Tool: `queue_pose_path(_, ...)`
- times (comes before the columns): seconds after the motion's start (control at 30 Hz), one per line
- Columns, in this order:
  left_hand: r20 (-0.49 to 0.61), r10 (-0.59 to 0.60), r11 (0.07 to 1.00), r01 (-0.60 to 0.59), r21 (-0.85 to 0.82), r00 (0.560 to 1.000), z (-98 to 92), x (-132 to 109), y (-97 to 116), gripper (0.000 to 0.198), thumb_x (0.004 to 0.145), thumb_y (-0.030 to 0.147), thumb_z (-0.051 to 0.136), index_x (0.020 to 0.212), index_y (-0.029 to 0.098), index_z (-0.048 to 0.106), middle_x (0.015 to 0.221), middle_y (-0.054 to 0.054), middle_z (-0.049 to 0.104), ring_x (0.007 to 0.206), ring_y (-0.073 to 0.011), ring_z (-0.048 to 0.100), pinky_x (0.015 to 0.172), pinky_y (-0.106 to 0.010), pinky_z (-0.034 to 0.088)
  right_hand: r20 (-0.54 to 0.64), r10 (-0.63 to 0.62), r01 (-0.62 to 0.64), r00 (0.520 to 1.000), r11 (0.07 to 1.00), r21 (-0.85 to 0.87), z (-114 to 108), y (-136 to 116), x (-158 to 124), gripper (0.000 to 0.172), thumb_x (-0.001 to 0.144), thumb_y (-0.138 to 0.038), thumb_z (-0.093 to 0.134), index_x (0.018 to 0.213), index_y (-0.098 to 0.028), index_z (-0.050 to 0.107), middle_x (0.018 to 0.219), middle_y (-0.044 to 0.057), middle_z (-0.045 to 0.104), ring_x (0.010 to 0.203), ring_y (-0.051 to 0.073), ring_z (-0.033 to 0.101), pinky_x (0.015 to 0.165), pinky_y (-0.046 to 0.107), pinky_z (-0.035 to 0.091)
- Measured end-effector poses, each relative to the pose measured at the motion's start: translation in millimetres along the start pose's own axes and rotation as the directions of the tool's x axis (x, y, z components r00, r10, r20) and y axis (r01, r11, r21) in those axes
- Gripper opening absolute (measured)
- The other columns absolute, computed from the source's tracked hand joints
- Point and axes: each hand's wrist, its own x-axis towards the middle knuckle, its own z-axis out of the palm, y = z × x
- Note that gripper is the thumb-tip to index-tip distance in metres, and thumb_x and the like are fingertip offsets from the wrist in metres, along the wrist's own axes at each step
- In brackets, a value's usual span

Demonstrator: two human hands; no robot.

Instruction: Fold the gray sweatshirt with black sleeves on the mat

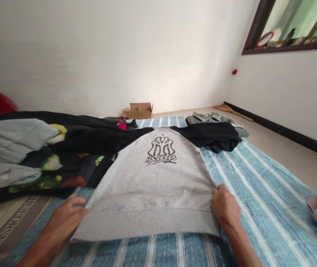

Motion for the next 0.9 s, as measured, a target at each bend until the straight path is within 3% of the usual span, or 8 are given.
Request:
queue_pose_path(0.1,0.081,0.017,1.0,-0.017,-0.007,0.997,-0.2,3.7,-3.5,0.022,0.06,0.018,0.05,0.081,0.022,0.048,0.054,0.002,0.062,0.052,-0.0204,0.062,0.048,-0.027,0.043,0.007,-0.013,0.013,1.0,1.0,-0.018,-0.9,-4.9,-4.5,0.04,0.091,-0.037,0.027,0.101,-0.017,0.06,0.09,0.016,0.068,0.088,0.031,0.065,0.067,0.037,0.046)
queue_pose_path(0.23,0.064,0.071,0.996,-0.074,0.043,0.995,3.1,3.1,-3.2,0.019,0.061,0.021,0.052,0.08,0.022,0.049,0.056,0.0,0.063,0.055,-0.0221,0.063,0.052,-0.027,0.043,-0.034,-0.014,0.015,0.999,1.0,0.008,2.3,-8.6,-9.6,0.048,0.089,-0.041,0.027,0.12,-0.015,0.054,0.091,0.016,0.068,0.09,0.031,0.065,0.071,0.039,0.047)
queue_pose_path(0.43,0.067,0.085,0.994,-0.089,0.06,0.994,8.9,-2.2,0.8,0.028,0.072,0.038,0.053,0.092,0.019,0.05,0.056,-0.001,0.063,0.06,-0.0252,0.066,0.053,-0.029,0.046,-0.046,-0.028,0.029,0.999,0.999,0.027,5.9,-6.0,-10.4,0.054,0.087,-0.046,0.028,0.125,-0.015,0.05,0.091,0.015,0.068,0.091,0.032,0.064,0.072,0.039,0.047)
queue_pose_path(0.53,0.075,0.051,0.998,-0.052,0.017,0.996,9.2,-4.4,2.3,0.027,0.071,0.033,0.053,0.094,0.018,0.05,0.059,-0.001,0.064,0.059,-0.0236,0.066,0.052,-0.028,0.046,-0.046,-0.044,0.045,0.998,0.999,0.02,6.0,-5.6,-10.5,0.054,0.087,-0.046,0.027,0.125,-0.015,0.05,0.09,0.015,0.068,0.09,0.032,0.064,0.072,0.039,0.047)
queue_pose_path(0.7,0.192,-0.044,0.967,0.09,-0.236,0.98,6.0,-8.3,3.0,0.023,0.071,0.026,0.052,0.093,0.02,0.05,0.065,-0.002,0.069,0.059,-0.0212,0.066,0.051,-0.026,0.048,-0.042,-0.07,0.07,0.997,0.997,0.009,6.5,-4.5,-10.6,0.055,0.088,-0.044,0.027,0.127,-0.014,0.05,0.09,0.014,0.069,0.089,0.03,0.065,0.072,0.037,0.048)
queue_pose_path(0.9,0.178,0.031,0.994,-0.013,-0.106,0.984,7.7,-4.9,-0.3,0.013,0.071,0.026,0.053,0.082,0.021,0.051,0.061,-0.001,0.067,0.061,-0.0217,0.067,0.053,-0.026,0.046,-0.041,-0.059,0.058,0.997,0.998,-0.032,5.4,-6.2,-12.7,0.052,0.089,-0.044,0.028,0.127,-0.017,0.05,0.089,0.014,0.069,0.088,0.03,0.066,0.071,0.038,0.047)
